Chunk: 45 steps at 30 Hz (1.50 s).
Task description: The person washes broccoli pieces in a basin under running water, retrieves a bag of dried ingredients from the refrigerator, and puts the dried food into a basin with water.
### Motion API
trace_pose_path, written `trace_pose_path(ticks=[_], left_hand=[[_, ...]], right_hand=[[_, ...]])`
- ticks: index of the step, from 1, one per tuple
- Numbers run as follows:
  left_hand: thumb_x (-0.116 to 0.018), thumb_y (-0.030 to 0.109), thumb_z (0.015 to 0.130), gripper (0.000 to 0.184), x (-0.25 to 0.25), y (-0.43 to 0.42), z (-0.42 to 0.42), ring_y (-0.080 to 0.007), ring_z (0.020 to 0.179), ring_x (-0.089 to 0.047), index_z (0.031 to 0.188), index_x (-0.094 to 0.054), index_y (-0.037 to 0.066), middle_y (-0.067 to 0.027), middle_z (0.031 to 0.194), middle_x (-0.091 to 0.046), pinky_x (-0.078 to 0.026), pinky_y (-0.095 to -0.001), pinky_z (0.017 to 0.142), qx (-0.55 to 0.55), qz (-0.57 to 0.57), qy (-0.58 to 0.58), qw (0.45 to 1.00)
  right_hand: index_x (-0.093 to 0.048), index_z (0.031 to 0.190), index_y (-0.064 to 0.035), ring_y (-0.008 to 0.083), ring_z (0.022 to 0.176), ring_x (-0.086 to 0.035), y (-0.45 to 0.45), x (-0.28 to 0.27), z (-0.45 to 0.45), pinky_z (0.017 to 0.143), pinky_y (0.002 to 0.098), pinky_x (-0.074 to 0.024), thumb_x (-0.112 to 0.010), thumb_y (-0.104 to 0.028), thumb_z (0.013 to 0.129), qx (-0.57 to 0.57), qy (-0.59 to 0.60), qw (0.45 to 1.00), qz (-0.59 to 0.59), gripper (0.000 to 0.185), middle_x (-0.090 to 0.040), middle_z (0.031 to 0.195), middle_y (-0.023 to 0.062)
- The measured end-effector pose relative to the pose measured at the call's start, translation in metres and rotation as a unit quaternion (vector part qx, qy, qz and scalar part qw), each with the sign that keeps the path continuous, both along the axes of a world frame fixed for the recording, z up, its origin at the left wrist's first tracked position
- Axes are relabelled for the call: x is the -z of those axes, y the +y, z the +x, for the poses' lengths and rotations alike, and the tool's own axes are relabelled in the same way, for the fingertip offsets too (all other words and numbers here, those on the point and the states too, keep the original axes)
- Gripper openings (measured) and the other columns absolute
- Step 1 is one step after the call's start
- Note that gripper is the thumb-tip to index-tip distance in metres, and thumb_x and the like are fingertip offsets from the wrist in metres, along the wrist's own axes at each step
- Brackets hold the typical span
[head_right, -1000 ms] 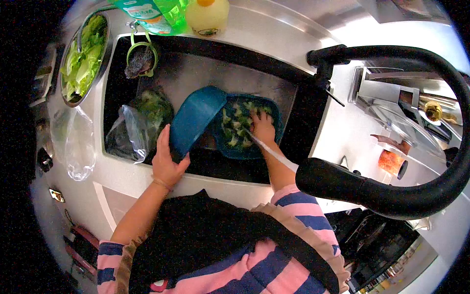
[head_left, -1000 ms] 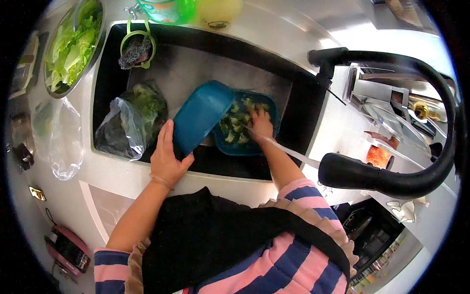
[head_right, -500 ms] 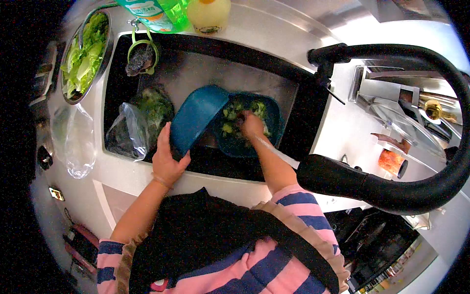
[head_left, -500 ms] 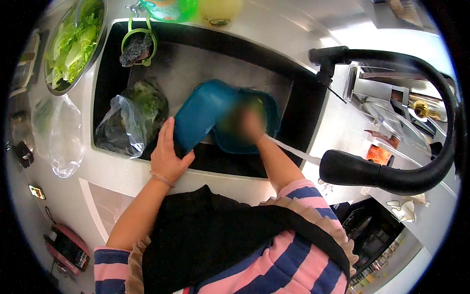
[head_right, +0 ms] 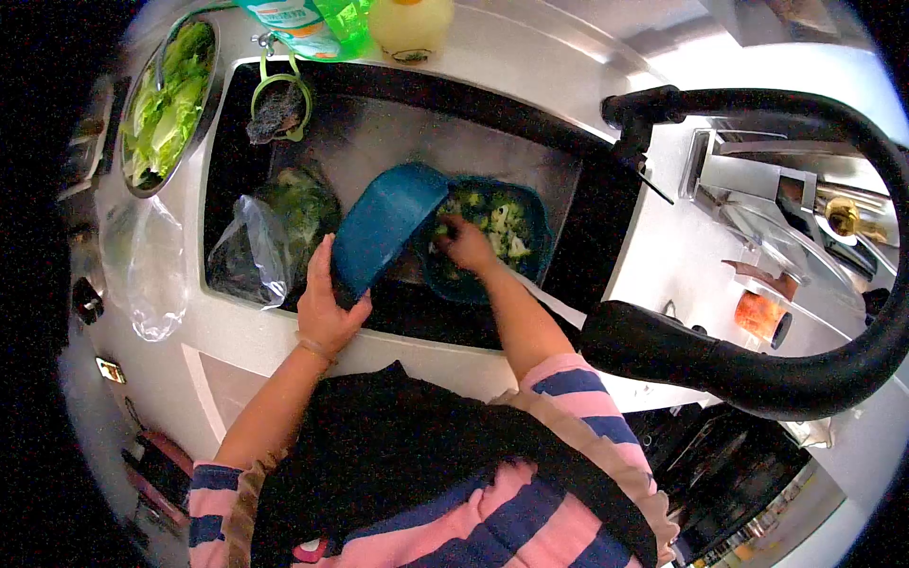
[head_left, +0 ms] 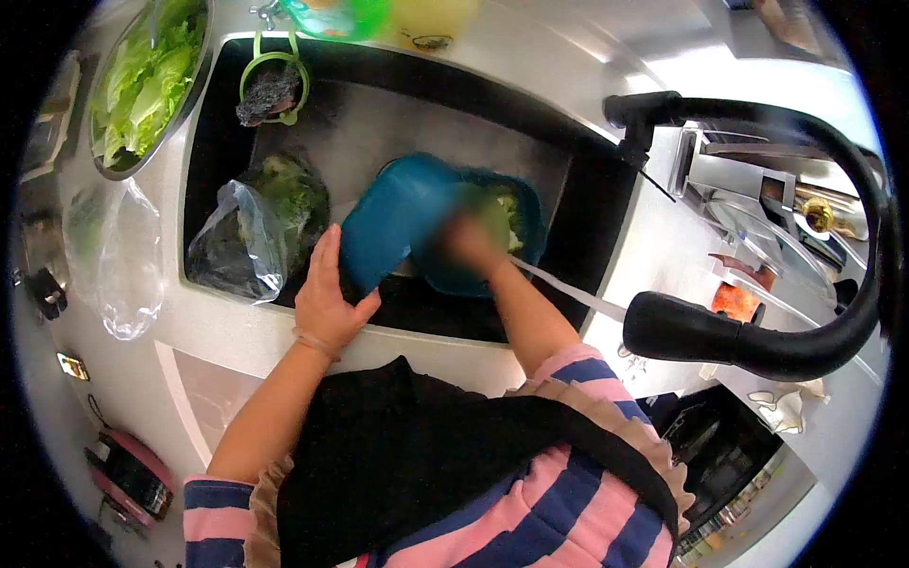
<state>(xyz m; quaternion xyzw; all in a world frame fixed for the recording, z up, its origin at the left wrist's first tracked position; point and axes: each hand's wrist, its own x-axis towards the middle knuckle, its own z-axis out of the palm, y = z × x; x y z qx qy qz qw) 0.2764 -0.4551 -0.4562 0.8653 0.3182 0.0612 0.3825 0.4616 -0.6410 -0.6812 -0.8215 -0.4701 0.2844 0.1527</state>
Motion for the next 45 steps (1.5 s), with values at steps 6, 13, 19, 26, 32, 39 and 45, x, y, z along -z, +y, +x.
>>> trace_pose_path(ticks=[6,13,19,26,32,39,45], left_hand=[[-0.067,0.016,0.066,0.084,-0.001,0.0,0.0,-0.0342,0.12,-0.042,0.137,-0.024,0.005,-0.0184,0.134,-0.038,-0.039,-0.0367,0.096,0.003,0.001,0.003,1.0],[-0.067,0.016,0.067,0.084,-0.001,0.0,0.0,-0.0344,0.12,-0.042,0.137,-0.024,0.005,-0.0178,0.134,-0.038,-0.039,-0.036,0.096,0.006,-0.003,0.001,1.0],[-0.067,0.016,0.067,0.083,0.002,0.0,-0.001,-0.0342,0.121,-0.041,0.137,-0.024,0.005,-0.0177,0.135,-0.037,-0.038,-0.036,0.097,0.008,0.004,-0.009,1.0],[-0.067,0.016,0.068,0.082,0.0,-0.001,0.0,-0.0335,0.121,-0.041,0.137,-0.024,0.004,-0.0178,0.134,-0.038,-0.038,-0.0355,0.098,0.001,-0.004,0.006,1.0],[-0.067,0.016,0.068,0.081,-0.003,0.001,0.0,-0.0336,0.12,-0.042,0.137,-0.025,0.006,-0.0181,0.133,-0.039,-0.038,-0.0353,0.097,-0.008,-0.016,0.015,1.0],[-0.066,0.017,0.068,0.081,-0.001,0.0,-0.001,-0.033,0.12,-0.043,0.137,-0.025,0.006,-0.0177,0.134,-0.039,-0.039,-0.0353,0.097,0.002,-0.006,-0.013,1.0],[-0.066,0.016,0.069,0.081,-0.002,-0.001,0.001,-0.0326,0.12,-0.043,0.138,-0.025,0.006,-0.0175,0.133,-0.039,-0.039,-0.0356,0.097,0.0,-0.012,0.002,1.0]], right_hand=[[-0.04,0.129,-0.0059,0.0288,0.097,-0.059,0.026,-0.118,0.028,0.085,0.0367,-0.0492,-0.039,0.008,0.081,0.308,0.508,0.804,-0.024,0.05,-0.051,0.119,0.0137],[-0.036,0.131,-0.0057,0.0294,0.103,-0.056,0.007,-0.105,0.031,0.089,0.039,-0.0479,-0.035,0.011,0.079,0.367,0.718,0.589,0.06,0.055,-0.049,0.122,0.0139],[-0.049,0.122,-0.0059,0.0343,0.104,-0.055,-0.001,-0.085,0.042,0.091,0.0444,-0.0439,-0.05,-0.006,0.082,0.105,0.245,0.958,-0.102,0.04,-0.05,0.121,0.0159],[-0.043,0.13,-0.0231,0.0398,0.132,-0.016,0.016,-0.082,0.007,0.099,0.0604,-0.0253,-0.067,-0.039,0.072,0.2,-0.098,0.971,-0.092,0.065,-0.023,0.142,0.019],[-0.03,0.138,-0.0304,0.0391,0.136,-0.004,-0.002,-0.096,0.003,0.099,0.0664,-0.0134,-0.064,-0.038,0.076,0.077,-0.115,0.976,-0.17,0.071,-0.008,0.147,0.0175],[-0.04,0.131,-0.0171,0.0382,0.12,-0.039,-0.032,-0.106,0.024,0.096,0.0445,-0.0378,-0.06,-0.013,0.077,0.013,0.01,1.0,0.025,0.057,-0.035,0.135,0.0195],[-0.047,0.122,-0.0065,0.0389,0.108,-0.049,-0.026,-0.082,0.032,0.091,0.0444,-0.0409,-0.059,-0.011,0.078,0.216,-0.018,0.963,-0.162,0.046,-0.049,0.119,0.0219]])
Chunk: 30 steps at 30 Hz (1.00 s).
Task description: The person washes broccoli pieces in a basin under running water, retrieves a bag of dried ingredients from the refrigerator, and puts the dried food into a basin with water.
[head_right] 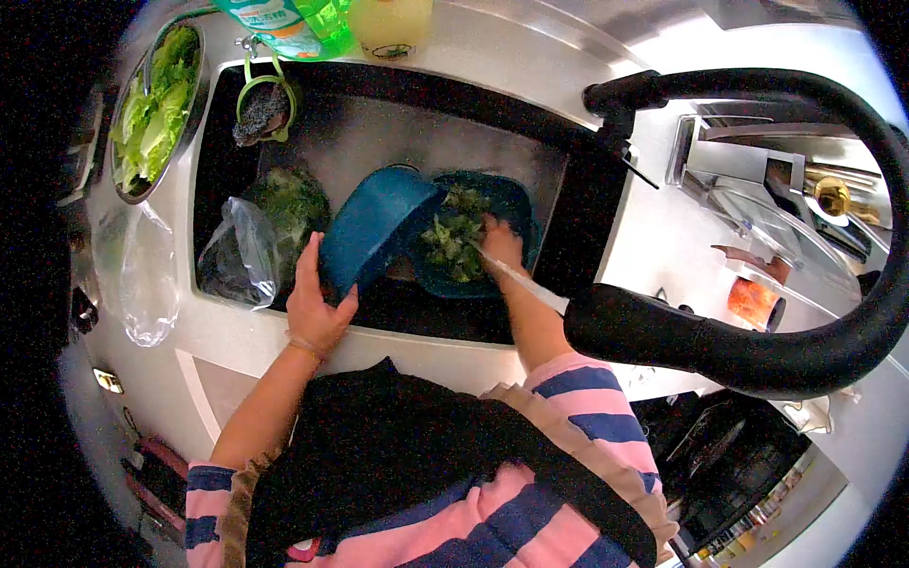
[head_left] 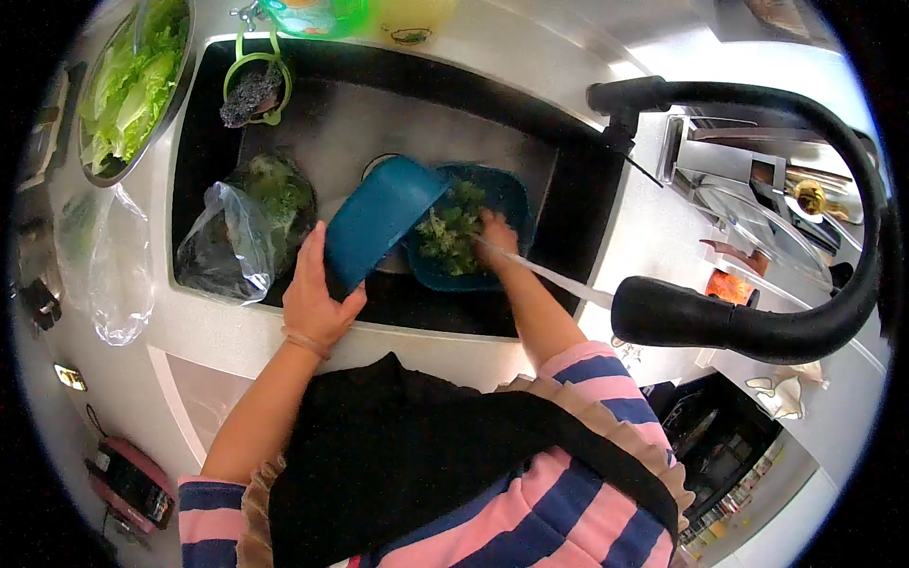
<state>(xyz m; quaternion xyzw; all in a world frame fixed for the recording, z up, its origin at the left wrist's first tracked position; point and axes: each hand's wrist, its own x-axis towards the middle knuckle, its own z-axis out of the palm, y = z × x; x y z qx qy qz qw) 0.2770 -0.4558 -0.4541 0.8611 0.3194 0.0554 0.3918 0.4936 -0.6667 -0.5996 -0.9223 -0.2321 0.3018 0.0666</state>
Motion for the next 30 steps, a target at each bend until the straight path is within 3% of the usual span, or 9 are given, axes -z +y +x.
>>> trace_pose_path(ticks=[3,5,9,13,14,20,24,27,30], left_hand=[[-0.065,0.017,0.07,0.08,0.002,0.001,-0.002,-0.0328,0.12,-0.043,0.138,-0.025,0.006,-0.0174,0.133,-0.039,-0.038,-0.0357,0.097,0.008,0.01,-0.012,1.0],[-0.065,0.019,0.069,0.08,0.0,0.003,-0.001,-0.0343,0.117,-0.044,0.137,-0.026,0.006,-0.0183,0.132,-0.04,-0.039,-0.0366,0.095,0.004,0.008,-0.008,1.0],[-0.063,0.021,0.071,0.077,-0.001,0.001,-0.001,-0.0357,0.114,-0.046,0.137,-0.027,0.005,-0.0191,0.129,-0.042,-0.041,-0.0373,0.093,0.0,-0.003,-0.014,1.0],[-0.062,0.02,0.072,0.075,0.0,0.001,-0.002,-0.0355,0.114,-0.046,0.137,-0.027,0.005,-0.019,0.129,-0.042,-0.041,-0.0371,0.093,0.0,-0.009,-0.025,1.0],[-0.061,0.019,0.073,0.074,0.0,0.001,-0.002,-0.0356,0.115,-0.046,0.137,-0.027,0.005,-0.0191,0.129,-0.042,-0.041,-0.0373,0.093,0.0,-0.004,-0.025,1.0],[-0.06,0.019,0.075,0.072,0.002,0.002,-0.003,-0.0361,0.115,-0.046,0.137,-0.026,0.006,-0.0194,0.13,-0.041,-0.04,-0.0375,0.094,-0.002,0.015,-0.029,0.999],[-0.06,0.02,0.076,0.071,0.001,0.001,-0.003,-0.0372,0.114,-0.047,0.137,-0.026,0.006,-0.02,0.13,-0.041,-0.042,-0.0373,0.091,-0.02,-0.009,-0.02,1.0],[-0.06,0.02,0.076,0.072,0.001,0.001,-0.003,-0.0374,0.113,-0.048,0.138,-0.025,0.006,-0.0204,0.13,-0.041,-0.043,-0.0374,0.09,-0.016,-0.026,-0.026,0.999],[-0.059,0.02,0.077,0.072,0.001,0.002,-0.003,-0.0368,0.113,-0.048,0.138,-0.024,0.006,-0.0206,0.13,-0.041,-0.043,-0.0373,0.09,-0.008,-0.013,-0.029,0.999]], right_hand=[[-0.054,0.112,-0.0019,0.0317,0.091,-0.059,-0.005,0.038,-0.006,0.083,0.0393,-0.0447,-0.062,-0.023,0.08,0.049,0.065,0.997,-0.018,0.039,-0.06,0.1,0.0169],[-0.055,0.111,-0.0007,0.0214,0.079,-0.061,0.003,0.024,-0.001,0.073,0.0337,-0.0456,-0.062,-0.034,0.08,0.228,0.316,0.913,0.118,0.046,-0.062,0.087,0.0121],[-0.057,0.107,0.0,0.0159,0.07,-0.057,0.011,-0.002,0.012,0.068,0.0303,-0.0446,-0.057,-0.039,0.084,0.275,0.343,0.89,0.121,0.045,-0.061,0.076,0.0086],[-0.057,0.107,-0.0063,0.0328,0.1,-0.053,0.018,0.0,0.013,0.079,0.0414,-0.0463,-0.065,-0.026,0.078,0.092,-0.076,0.975,0.187,0.036,-0.051,0.119,0.0187],[-0.053,0.116,-0.0101,0.0368,0.12,-0.037,0.023,0.004,0.005,0.088,0.0496,-0.0411,-0.066,-0.023,0.075,0.069,-0.065,0.981,0.167,0.045,-0.031,0.137,0.0187],[-0.047,0.123,-0.008,0.0433,0.13,-0.019,0.027,-0.007,-0.03,0.097,0.0522,-0.0332,-0.066,-0.03,0.074,-0.33,0.0,0.943,-0.048,0.057,-0.023,0.14,0.0211],[-0.048,0.127,-0.0225,0.037,0.135,-0.012,0.043,-0.02,-0.04,0.098,0.0559,-0.0304,-0.063,-0.02,0.076,-0.059,-0.025,0.997,-0.044,0.054,-0.016,0.146,0.0141],[-0.046,0.128,-0.0236,0.0351,0.134,-0.016,0.035,-0.034,-0.028,0.099,0.0552,-0.0292,-0.063,-0.021,0.075,-0.35,0.1,0.925,-0.112,0.055,-0.018,0.145,0.0149],[-0.051,0.122,-0.0195,0.0346,0.126,-0.03,0.024,-0.008,-0.009,0.095,0.0505,-0.0352,-0.063,-0.023,0.074,-0.281,0.044,0.956,-0.077,0.05,-0.034,0.134,0.0164]])
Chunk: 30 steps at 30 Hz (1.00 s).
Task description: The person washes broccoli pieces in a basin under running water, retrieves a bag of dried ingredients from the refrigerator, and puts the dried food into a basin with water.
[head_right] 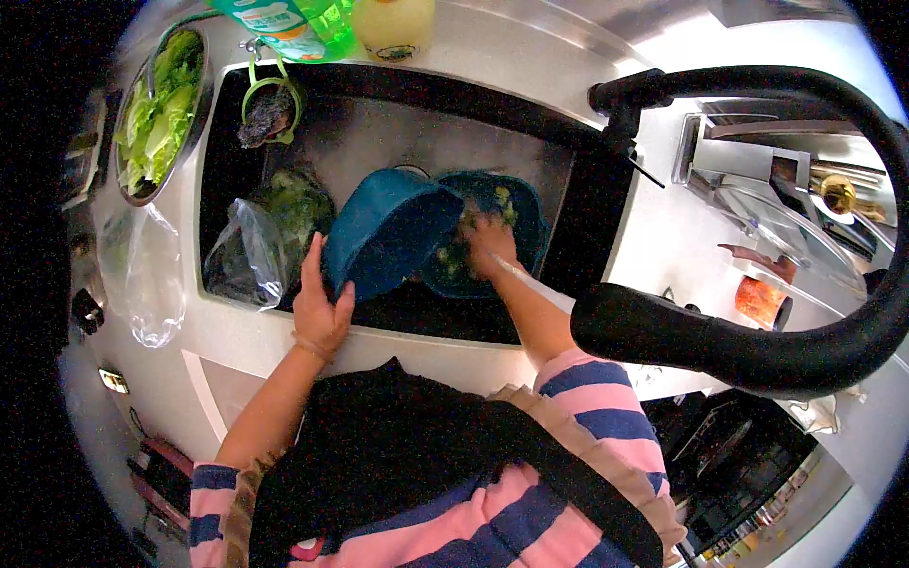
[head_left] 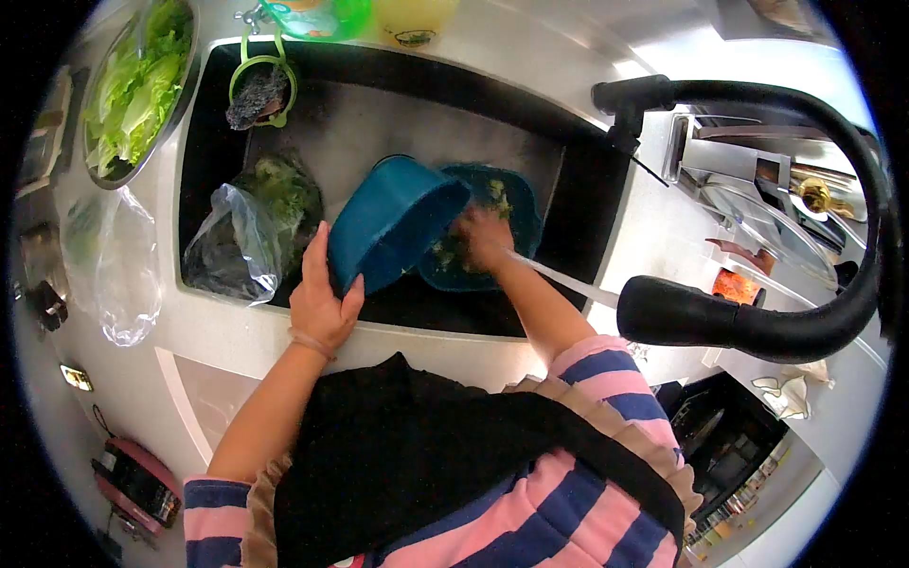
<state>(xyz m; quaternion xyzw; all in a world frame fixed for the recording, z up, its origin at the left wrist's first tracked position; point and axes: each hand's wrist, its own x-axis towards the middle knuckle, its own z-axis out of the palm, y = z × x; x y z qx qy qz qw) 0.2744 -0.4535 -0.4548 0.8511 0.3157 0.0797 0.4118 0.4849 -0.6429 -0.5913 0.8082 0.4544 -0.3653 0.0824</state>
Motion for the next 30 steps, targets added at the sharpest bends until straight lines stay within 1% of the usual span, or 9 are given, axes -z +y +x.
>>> trace_pose_path(ticks=[5,9,11,14,18,21,22,26,30], left_hand=[[-0.057,0.018,0.079,0.071,-0.002,0.003,0.003,-0.0365,0.111,-0.049,0.139,-0.021,0.006,-0.021,0.13,-0.041,-0.044,-0.0369,0.088,-0.011,-0.034,0.031,0.999],[-0.056,0.008,0.082,0.073,0.006,0.003,0.007,-0.0289,0.108,-0.051,0.142,-0.015,0.009,-0.0179,0.132,-0.038,-0.044,-0.0336,0.089,-0.113,-0.239,-0.03,0.964],[-0.06,0.005,0.078,0.081,0.018,0.0,0.007,-0.0253,0.109,-0.049,0.142,-0.012,0.008,-0.0152,0.131,-0.034,-0.048,-0.0305,0.081,-0.107,-0.232,-0.043,0.966],[-0.073,0.013,0.068,0.093,-0.006,-0.013,0.029,-0.0263,0.116,-0.041,0.139,-0.014,0.002,-0.0156,0.127,-0.027,-0.043,-0.0343,0.09,-0.079,-0.276,-0.034,0.957],[-0.077,0.02,0.064,0.092,-0.013,-0.026,0.045,-0.0283,0.116,-0.039,0.134,-0.02,-0.002,-0.016,0.127,-0.027,-0.034,-0.0371,0.099,0.02,-0.18,-0.007,0.983],[-0.08,0.024,0.059,0.095,-0.018,-0.032,0.055,-0.0307,0.119,-0.037,0.131,-0.023,-0.002,-0.0185,0.128,-0.031,-0.03,-0.0368,0.103,0.073,-0.211,-0.054,0.973],[-0.079,0.017,0.059,0.095,-0.011,-0.036,0.054,-0.0327,0.117,-0.042,0.134,-0.021,0.005,-0.0179,0.134,-0.029,-0.05,-0.0361,0.083,0.101,-0.117,-0.083,0.985],[-0.079,0.016,0.057,0.096,-0.017,-0.031,0.052,-0.0334,0.116,-0.044,0.134,-0.023,0.008,-0.0179,0.132,-0.036,-0.048,-0.0365,0.086,0.08,-0.25,-0.015,0.965],[-0.078,0.007,0.055,0.097,-0.01,-0.001,0.03,-0.0326,0.114,-0.048,0.135,-0.023,0.01,-0.0162,0.132,-0.037,-0.046,-0.0351,0.089,0.036,-0.065,-0.031,0.997]], right_hand=[[-0.06,0.11,-0.0098,0.0353,0.103,-0.052,0.002,-0.008,-0.008,0.085,0.043,-0.044,-0.058,-0.019,0.075,0.096,-0.159,0.956,0.226,0.036,-0.056,0.111,0.0166],[-0.059,0.11,-0.0071,0.0303,0.098,-0.056,0.006,-0.027,-0.011,0.087,0.0413,-0.0417,-0.053,-0.028,0.081,0.173,0.028,0.984,0.025,0.036,-0.06,0.104,0.0144],[-0.057,0.109,-0.0019,0.0274,0.086,-0.061,0.0,-0.03,-0.018,0.08,0.0373,-0.0453,-0.045,-0.027,0.085,0.425,0.289,0.84,0.174,0.038,-0.063,0.088,0.0141],[-0.055,0.109,0.0032,0.0241,0.084,-0.062,0.011,-0.055,-0.02,0.076,0.0353,-0.0458,-0.041,-0.027,0.086,0.559,0.402,0.693,0.214,0.041,-0.063,0.087,0.0144],[-0.053,0.109,0.0073,0.0235,0.081,-0.062,0.014,-0.076,-0.009,0.074,0.0336,-0.0458,-0.044,-0.025,0.086,0.6,0.364,0.686,0.19,0.041,-0.064,0.09,0.0148],[-0.054,0.107,0.0052,0.0234,0.08,-0.062,0.005,-0.076,-0.003,0.074,0.0323,-0.0453,-0.049,-0.02,0.085,0.509,0.262,0.802,0.171,0.034,-0.064,0.095,0.0155],[-0.056,0.106,0.0046,0.0234,0.081,-0.062,0.001,-0.08,-0.003,0.075,0.0322,-0.0452,-0.051,-0.02,0.085,0.482,0.245,0.816,0.204,0.032,-0.064,0.095,0.016],[-0.061,0.1,0.0004,0.0273,0.081,-0.062,-0.011,-0.078,-0.005,0.074,0.0333,-0.0459,-0.054,-0.022,0.086,0.464,0.174,0.834,0.243,0.027,-0.065,0.089,0.0174],[-0.064,0.094,-0.001,0.0316,0.084,-0.06,-0.004,-0.085,0.005,0.073,0.0359,-0.046,-0.054,-0.025,0.086,0.403,0.169,0.886,0.157,0.027,-0.063,0.093,0.0186]])
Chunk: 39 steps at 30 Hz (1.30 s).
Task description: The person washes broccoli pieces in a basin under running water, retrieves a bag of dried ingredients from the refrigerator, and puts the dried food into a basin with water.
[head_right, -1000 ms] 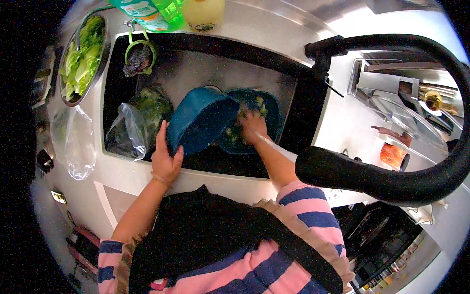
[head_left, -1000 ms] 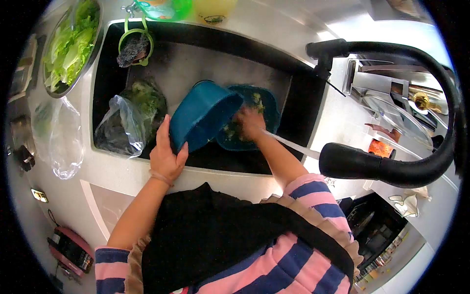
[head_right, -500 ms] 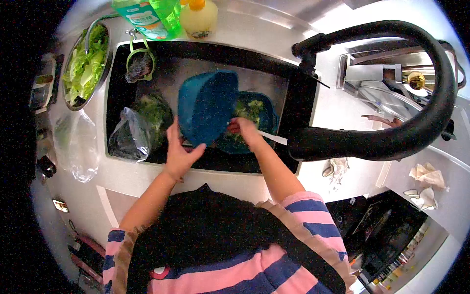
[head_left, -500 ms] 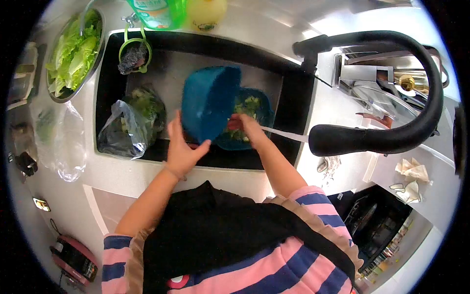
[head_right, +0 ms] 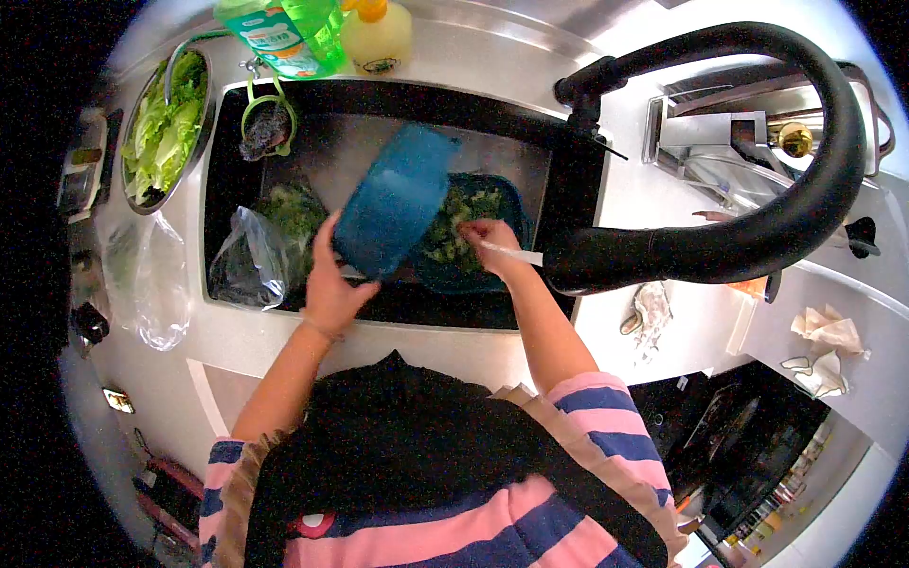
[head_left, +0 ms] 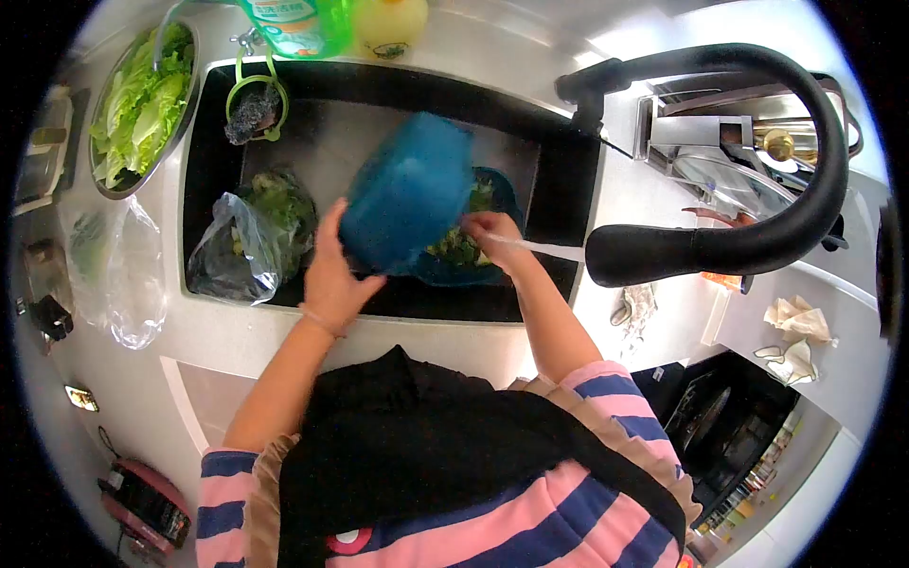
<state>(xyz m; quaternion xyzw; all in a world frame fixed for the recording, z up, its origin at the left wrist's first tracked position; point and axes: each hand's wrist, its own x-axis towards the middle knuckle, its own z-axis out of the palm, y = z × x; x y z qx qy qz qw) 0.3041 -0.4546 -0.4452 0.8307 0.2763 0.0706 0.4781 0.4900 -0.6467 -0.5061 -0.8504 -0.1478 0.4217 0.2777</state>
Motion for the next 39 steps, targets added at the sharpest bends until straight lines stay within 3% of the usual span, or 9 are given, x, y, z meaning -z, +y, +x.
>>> trace_pose_path(ticks=[4,10,12,15,20,24,32,35,39], left_hand=[[-0.077,0.009,0.058,0.094,-0.004,0.018,-0.02,-0.0311,0.114,-0.048,0.135,-0.023,0.008,-0.0166,0.133,-0.036,-0.048,-0.0348,0.085,-0.046,0.039,0.048,0.997],[-0.077,0.021,0.061,0.089,0.016,0.019,-0.03,-0.0311,0.104,-0.053,0.133,-0.027,0.004,-0.0178,0.127,-0.04,-0.05,-0.0341,0.08,-0.085,0.065,0.045,0.993],[-0.076,0.022,0.06,0.089,0.013,0.02,-0.027,-0.0309,0.103,-0.054,0.133,-0.028,0.005,-0.018,0.125,-0.042,-0.05,-0.0344,0.08,-0.077,0.07,0.061,0.993],[-0.076,0.024,0.06,0.089,0.01,0.018,-0.027,-0.0304,0.102,-0.055,0.133,-0.028,0.005,-0.0181,0.123,-0.045,-0.05,-0.0348,0.078,-0.062,0.084,0.068,0.992],[-0.075,0.024,0.059,0.089,0.012,0.019,-0.03,-0.0299,0.1,-0.055,0.133,-0.029,0.005,-0.0178,0.121,-0.046,-0.049,-0.0345,0.078,-0.067,0.063,0.061,0.994],[-0.075,0.021,0.06,0.089,0.015,0.019,-0.028,-0.029,0.102,-0.054,0.133,-0.028,0.002,-0.0189,0.121,-0.047,-0.046,-0.0339,0.084,-0.064,0.048,0.056,0.995],[-0.075,0.023,0.06,0.089,0.01,0.018,-0.028,-0.0292,0.095,-0.058,0.133,-0.028,0.004,-0.018,0.118,-0.049,-0.05,-0.0338,0.076,-0.075,0.035,0.05,0.995],[-0.075,0.018,0.063,0.087,0.009,0.018,-0.028,-0.0274,0.107,-0.052,0.133,-0.027,0.0,-0.0195,0.119,-0.049,-0.042,-0.0334,0.092,-0.086,0.001,0.053,0.995],[-0.075,0.023,0.06,0.088,0.016,0.02,-0.031,-0.0296,0.096,-0.058,0.133,-0.028,0.005,-0.0181,0.119,-0.048,-0.051,-0.035,0.077,-0.075,0.058,0.003,0.996]], right_hand=[[-0.065,0.091,-0.0012,0.0316,0.085,-0.06,0.033,-0.019,0.013,0.076,0.0376,-0.0456,-0.055,-0.029,0.086,-0.038,0.02,0.992,-0.121,0.03,-0.063,0.094,0.0197],[-0.063,0.107,-0.0138,0.033,0.109,-0.05,0.039,0.058,0.013,0.09,0.0452,-0.0408,-0.063,-0.042,0.076,-0.158,-0.163,0.972,0.065,0.041,-0.055,0.115,0.0173],[-0.049,0.126,-0.0252,0.0376,0.13,-0.024,0.037,0.053,-0.003,0.1,0.0598,-0.0246,-0.066,-0.046,0.072,-0.288,-0.284,0.91,-0.09,0.06,-0.029,0.141,0.0129],[-0.035,0.135,-0.0329,0.0394,0.135,-0.005,0.031,0.033,-0.017,0.1,0.0689,-0.0094,-0.066,-0.048,0.071,-0.45,-0.177,0.852,-0.199,0.074,-0.006,0.149,0.0079],[-0.043,0.13,-0.0255,0.0421,0.131,-0.018,0.006,0.087,-0.022,0.098,0.0564,-0.0326,-0.08,-0.022,0.057,-0.281,-0.144,0.918,-0.238,0.082,-0.012,0.147,0.0097],[-0.05,0.118,-0.018,0.0394,0.12,-0.034,-0.002,0.107,-0.034,0.095,0.0424,-0.0411,-0.072,-0.007,0.063,-0.209,-0.174,0.953,-0.131,0.061,-0.027,0.137,0.0154],[-0.051,0.11,-0.0137,0.0381,0.107,-0.048,0.012,0.073,0.003,0.089,0.0398,-0.0424,-0.072,-0.009,0.065,-0.028,-0.044,0.997,0.05,0.05,-0.042,0.122,0.0199],[-0.052,0.107,-0.0111,0.037,0.108,-0.048,0.021,0.016,0.015,0.09,0.0392,-0.0399,-0.069,-0.009,0.065,0.03,-0.01,0.998,0.053,0.046,-0.047,0.116,0.0202],[-0.05,0.109,-0.0113,0.0353,0.111,-0.045,0.026,-0.025,0.019,0.092,0.0382,-0.0388,-0.065,-0.009,0.067,-0.01,-0.057,0.997,0.046,0.045,-0.043,0.12,0.0202]])
